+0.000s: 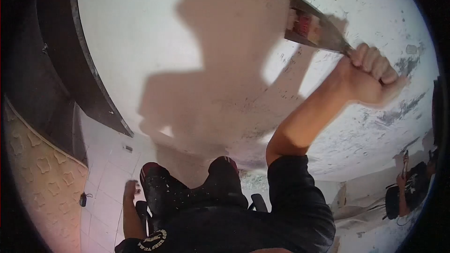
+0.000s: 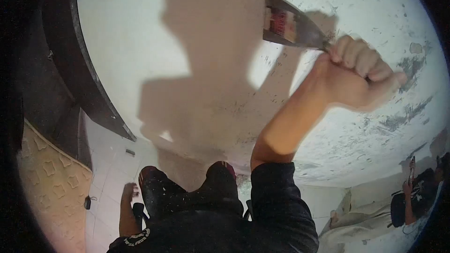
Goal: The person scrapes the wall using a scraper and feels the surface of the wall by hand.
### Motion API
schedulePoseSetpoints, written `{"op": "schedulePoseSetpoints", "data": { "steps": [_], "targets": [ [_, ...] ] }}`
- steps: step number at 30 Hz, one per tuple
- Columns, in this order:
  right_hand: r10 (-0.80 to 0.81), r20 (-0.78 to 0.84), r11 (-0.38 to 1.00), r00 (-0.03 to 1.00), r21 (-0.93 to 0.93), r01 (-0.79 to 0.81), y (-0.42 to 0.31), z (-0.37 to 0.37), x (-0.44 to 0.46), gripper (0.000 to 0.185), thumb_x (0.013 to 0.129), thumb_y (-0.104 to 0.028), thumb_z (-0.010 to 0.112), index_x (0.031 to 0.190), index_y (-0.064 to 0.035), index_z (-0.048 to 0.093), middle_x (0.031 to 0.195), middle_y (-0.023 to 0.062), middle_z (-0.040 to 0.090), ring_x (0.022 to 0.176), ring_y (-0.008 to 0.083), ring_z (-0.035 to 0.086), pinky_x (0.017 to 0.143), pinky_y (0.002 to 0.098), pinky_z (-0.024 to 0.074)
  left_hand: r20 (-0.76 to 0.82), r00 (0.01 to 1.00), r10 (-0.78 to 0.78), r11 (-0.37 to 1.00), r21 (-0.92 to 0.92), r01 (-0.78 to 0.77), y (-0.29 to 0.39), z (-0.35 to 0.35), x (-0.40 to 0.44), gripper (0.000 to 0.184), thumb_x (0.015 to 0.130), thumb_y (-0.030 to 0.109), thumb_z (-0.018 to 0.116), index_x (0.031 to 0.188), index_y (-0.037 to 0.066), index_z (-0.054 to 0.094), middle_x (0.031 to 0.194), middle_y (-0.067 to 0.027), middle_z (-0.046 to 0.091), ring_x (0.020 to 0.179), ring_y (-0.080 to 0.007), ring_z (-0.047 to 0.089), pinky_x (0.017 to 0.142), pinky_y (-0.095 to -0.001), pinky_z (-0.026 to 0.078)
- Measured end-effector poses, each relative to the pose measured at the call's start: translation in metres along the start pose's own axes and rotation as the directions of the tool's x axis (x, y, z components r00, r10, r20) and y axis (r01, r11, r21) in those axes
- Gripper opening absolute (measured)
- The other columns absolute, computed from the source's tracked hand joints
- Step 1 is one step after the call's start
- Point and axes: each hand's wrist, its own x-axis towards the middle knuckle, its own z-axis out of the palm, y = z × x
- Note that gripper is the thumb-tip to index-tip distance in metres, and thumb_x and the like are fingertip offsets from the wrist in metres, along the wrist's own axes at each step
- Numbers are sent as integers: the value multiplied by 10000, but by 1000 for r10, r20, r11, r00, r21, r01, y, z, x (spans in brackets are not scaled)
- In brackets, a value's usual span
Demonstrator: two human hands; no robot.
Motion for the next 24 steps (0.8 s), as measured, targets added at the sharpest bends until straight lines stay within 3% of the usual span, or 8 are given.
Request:
{"op": "schedulePoseSetpoints", "data": {
  "steps": [2, 6, 10, 14, 17, 20, 21, 24],
  "targets": [
    [27, -185, 939, 982, -333, -88, 49, 21, -14, 474, 961, -341, 301, 511, -228, 204, 417, -63, 202, 350, 69, 147, 328, 219, 166, -47, 929, 366, 871, 369, -324, 56, 3, 26, 332, 872, 331, 486, 1010, 49, 594, 940, -109, 592, 737, -221, 581, 634, -364, 498],
    [42, -6, 999, 999, 12, -42, -2, 5, 6, 450, 952, -300, 328, 537, -170, 213, 414, -42, 205, 341, 98, 182, 316, 225, 204, -102, 626, 773, 633, 165, -756, 279, 97, -112, 305, 902, 306, 521, 945, 6, 560, 833, -48, 550, 745, -156, 520, 657, -293, 437],
    [93, -214, 949, 972, -277, -152, 43, 24, -9, 435, 956, -305, 337, 558, -175, 220, 442, -37, 203, 375, 117, 209, 358, 276, 222, -43, 194, 980, 198, 119, -973, 407, 160, -180, 290, 932, 288, 553, 1020, 11, 571, 981, -98, 585, 961, -184, 537, 896, -317, 406],
    [42, -44, 994, 998, -103, -46, -3, 9, 6, 466, 979, -354, 312, 570, -195, 154, 452, -44, 187, 383, 97, 182, 359, 277, 202, 76, -202, 976, -198, -60, -978, 484, 222, -287, 294, 904, 229, 560, 1105, 14, 552, 1183, -144, 560, 1107, -260, 511, 978, -371, 378],
    [25, -219, 930, 976, -353, -103, 51, 27, -7, 470, 976, -347, 308, 544, -189, 210, 438, -47, 204, 348, 98, 209, 340, 281, 232, -24, -555, 832, -470, 500, -727, 516, 256, -300, 375, 887, 125, 569, 1234, -1, 502, 1269, -149, 513, 1171, -302, 474, 1006, -395, 362],
    [-8, 188, 995, 982, -100, 27, 13, 3, 12, 450, 977, -306, 318, 560, -173, 214, 435, -23, 202, 350, 109, 177, 339, 286, 200, -174, -705, 687, -696, 120, -708, 551, 295, -288, 486, 910, 184, 550, 1347, 14, 423, 1394, -209, 396, 1270, -361, 398, 1056, -469, 307],
    [29, -45, 998, 999, 53, -27, -5, 15, 10, 452, 974, -294, 325, 555, -172, 209, 432, -21, 181, 364, 119, 138, 354, 287, 160, -182, -713, 677, -703, 127, -700, 562, 299, -290, 486, 910, 184, 550, 1347, 14, 423, 1394, -209, 396, 1270, -361, 398, 1056, -469, 307],
    [31, -97, 958, 995, -282, -57, 42, 32, 3, 450, 964, -311, 320, 541, -197, 218, 423, -44, 156, 379, 103, 97, 364, 263, 132, 103, -753, 649, -638, 614, -466, 561, 317, -283, 515, 956, 249, 494, 1415, 78, 339, 1503, -147, 238, 1381, -356, 241, 1105, -519, 238]
  ]
}}
